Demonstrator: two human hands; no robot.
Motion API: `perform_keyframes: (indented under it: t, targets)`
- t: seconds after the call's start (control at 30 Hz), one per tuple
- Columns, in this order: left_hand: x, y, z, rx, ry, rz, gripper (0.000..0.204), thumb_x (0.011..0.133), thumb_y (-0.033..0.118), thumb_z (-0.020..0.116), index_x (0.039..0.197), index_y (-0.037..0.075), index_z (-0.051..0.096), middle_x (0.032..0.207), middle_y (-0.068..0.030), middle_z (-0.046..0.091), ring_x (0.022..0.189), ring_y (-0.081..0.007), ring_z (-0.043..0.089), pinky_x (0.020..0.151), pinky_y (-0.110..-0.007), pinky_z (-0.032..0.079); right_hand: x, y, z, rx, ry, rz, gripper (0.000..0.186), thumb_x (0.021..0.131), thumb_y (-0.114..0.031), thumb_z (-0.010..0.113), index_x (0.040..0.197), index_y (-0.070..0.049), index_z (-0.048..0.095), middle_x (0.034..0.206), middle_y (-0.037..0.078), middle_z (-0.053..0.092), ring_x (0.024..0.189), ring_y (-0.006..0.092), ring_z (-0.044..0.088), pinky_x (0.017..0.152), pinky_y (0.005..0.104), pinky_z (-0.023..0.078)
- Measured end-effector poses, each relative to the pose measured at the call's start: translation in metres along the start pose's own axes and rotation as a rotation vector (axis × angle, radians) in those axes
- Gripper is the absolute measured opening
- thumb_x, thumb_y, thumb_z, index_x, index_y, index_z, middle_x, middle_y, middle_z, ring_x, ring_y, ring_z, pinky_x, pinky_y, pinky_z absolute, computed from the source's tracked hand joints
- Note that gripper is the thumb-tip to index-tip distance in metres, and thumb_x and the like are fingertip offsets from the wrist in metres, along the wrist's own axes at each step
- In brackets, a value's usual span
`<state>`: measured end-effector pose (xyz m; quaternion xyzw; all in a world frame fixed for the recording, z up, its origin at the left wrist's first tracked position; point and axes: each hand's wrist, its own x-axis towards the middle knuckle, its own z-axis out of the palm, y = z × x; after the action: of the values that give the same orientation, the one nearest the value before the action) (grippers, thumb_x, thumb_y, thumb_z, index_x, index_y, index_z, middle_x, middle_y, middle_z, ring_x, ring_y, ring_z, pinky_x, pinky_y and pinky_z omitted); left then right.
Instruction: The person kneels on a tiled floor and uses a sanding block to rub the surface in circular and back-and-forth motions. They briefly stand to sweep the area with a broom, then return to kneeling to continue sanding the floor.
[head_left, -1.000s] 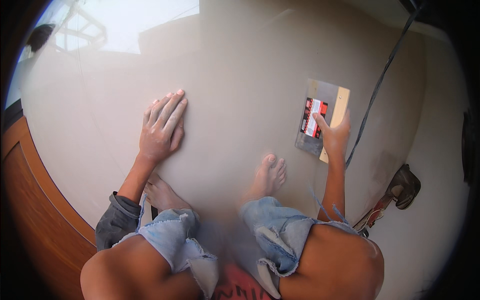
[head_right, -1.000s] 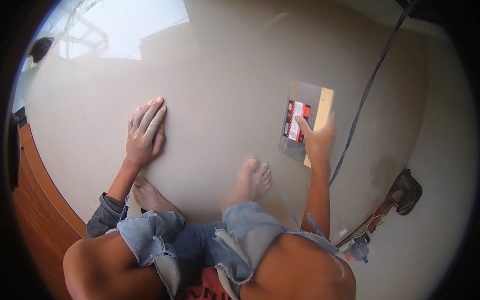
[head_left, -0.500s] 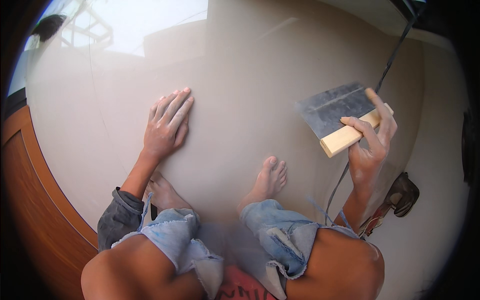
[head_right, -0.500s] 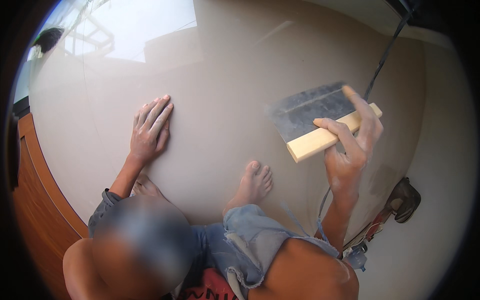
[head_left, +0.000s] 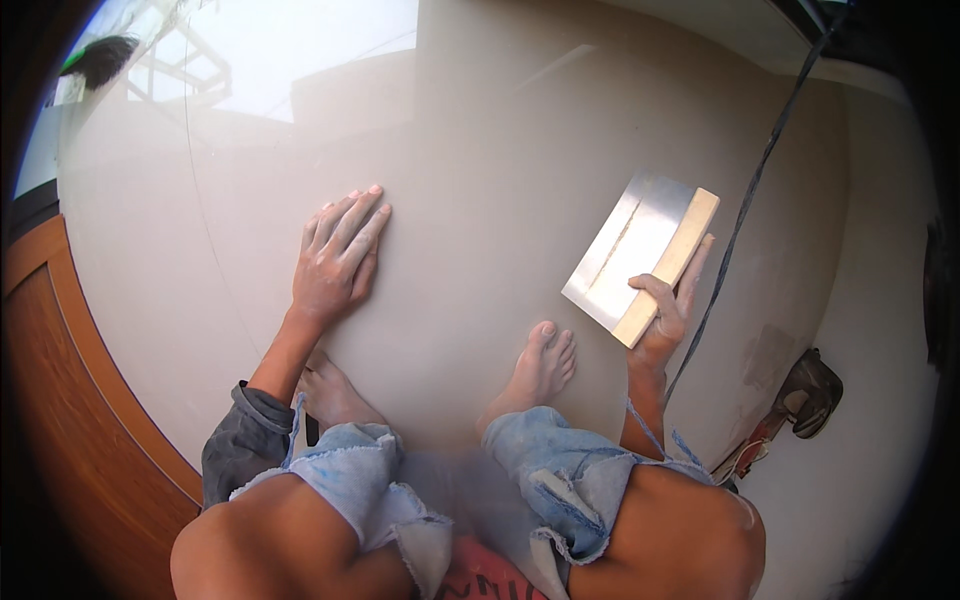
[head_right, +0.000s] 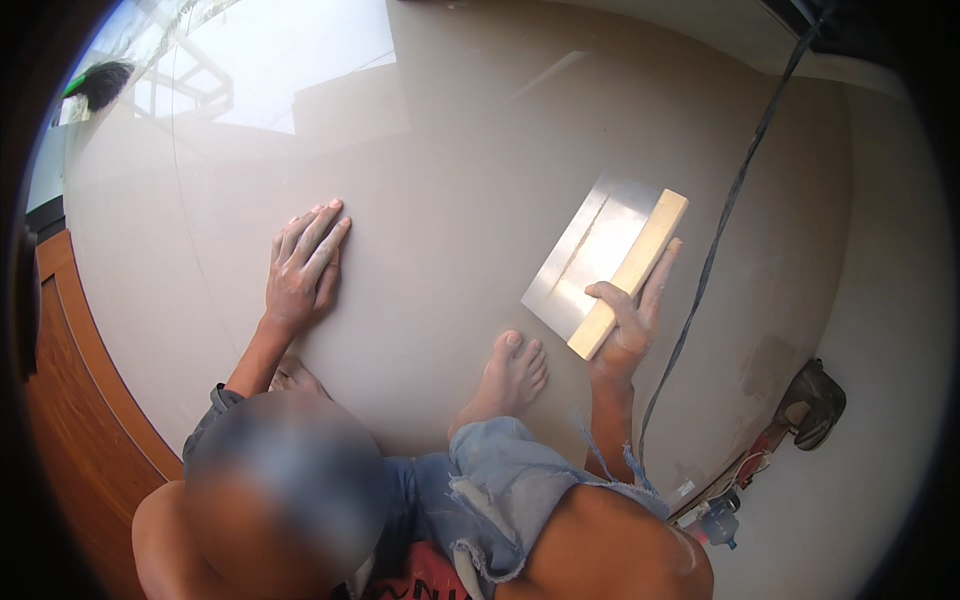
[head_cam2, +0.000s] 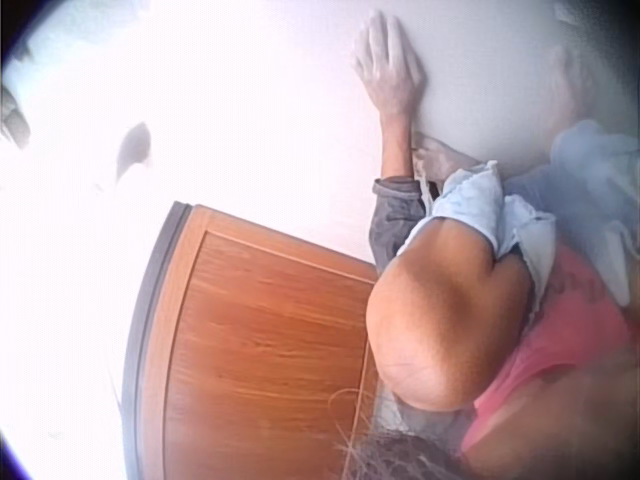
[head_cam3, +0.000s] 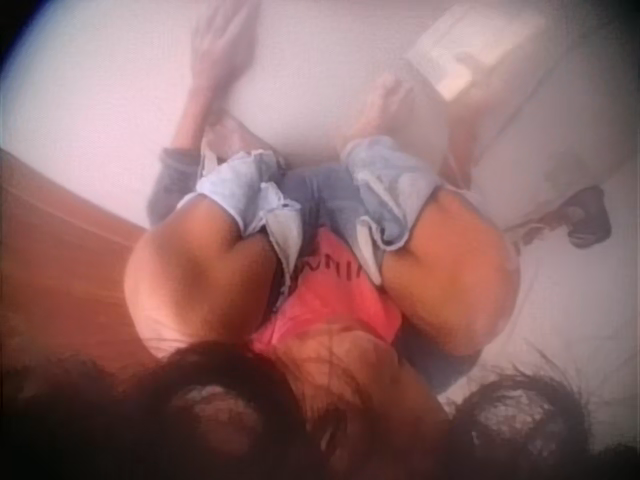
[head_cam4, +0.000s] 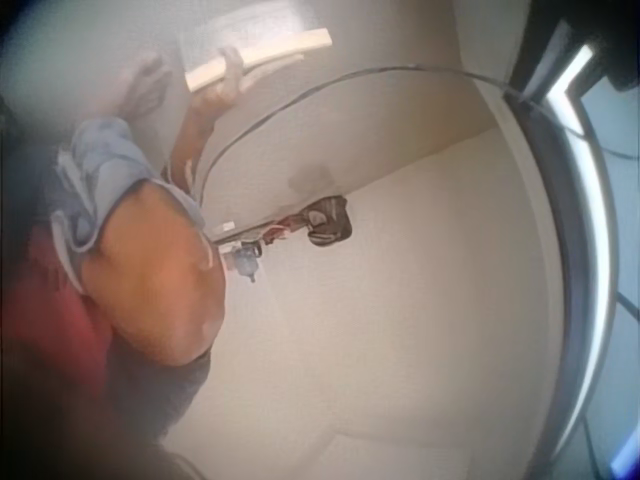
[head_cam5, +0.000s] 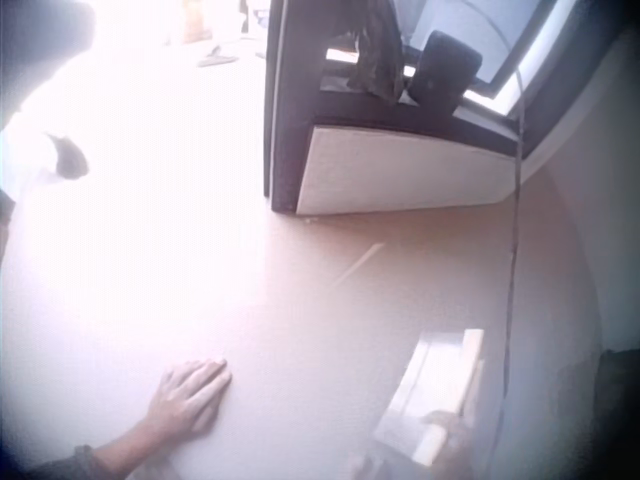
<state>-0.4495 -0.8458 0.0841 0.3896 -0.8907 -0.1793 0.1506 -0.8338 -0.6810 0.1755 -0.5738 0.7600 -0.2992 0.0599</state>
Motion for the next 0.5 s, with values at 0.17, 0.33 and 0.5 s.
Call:
perform_keyframes:
  t: [0.17, 0.33, 0.5]
  targets:
    - [0.001, 0.000, 0.001, 0.007, -0.009, -0.003, 0.060, 0.091, 0.004, 0.068, 0.150, 0.014, 0.066, 0.164, -0.0049, 0.056, 0.147, -0.0282, 0.054, 0.123, -0.051, 0.041, -0.023, 0.019, 0.007, -0.016, -0.064, 0.032, 0.010, 0.096, -0.014, 0.077, 0.105, -0.012, 0.081, 0.160, 0.037, 0.046, 0.133, 0.0468, 0.063, 0.094, 0.0475, 0.061]
    - [-0.002, -0.001, 0.002, 0.015, -0.023, -0.021, 0.063, 0.089, 0.003, 0.069, 0.150, 0.015, 0.066, 0.164, -0.0038, 0.056, 0.147, -0.0276, 0.054, 0.124, -0.051, 0.041, -0.028, 0.022, -0.014, -0.017, -0.325, 0.182, 0.027, 0.097, -0.007, 0.072, 0.123, -0.007, 0.078, 0.116, 0.024, 0.075, 0.107, 0.0358, 0.072, 0.090, 0.0446, 0.058]
    - [-0.002, -0.002, 0.003, 0.012, -0.008, -0.004, 0.065, 0.087, 0.000, 0.069, 0.150, 0.015, 0.066, 0.164, -0.0039, 0.056, 0.147, -0.0275, 0.054, 0.123, -0.051, 0.042, 0.008, 0.004, -0.040, 0.035, -0.486, 0.255, 0.039, 0.100, -0.001, 0.061, 0.137, -0.006, 0.075, 0.115, 0.021, 0.076, 0.107, 0.0244, 0.073, 0.092, 0.0370, 0.056]
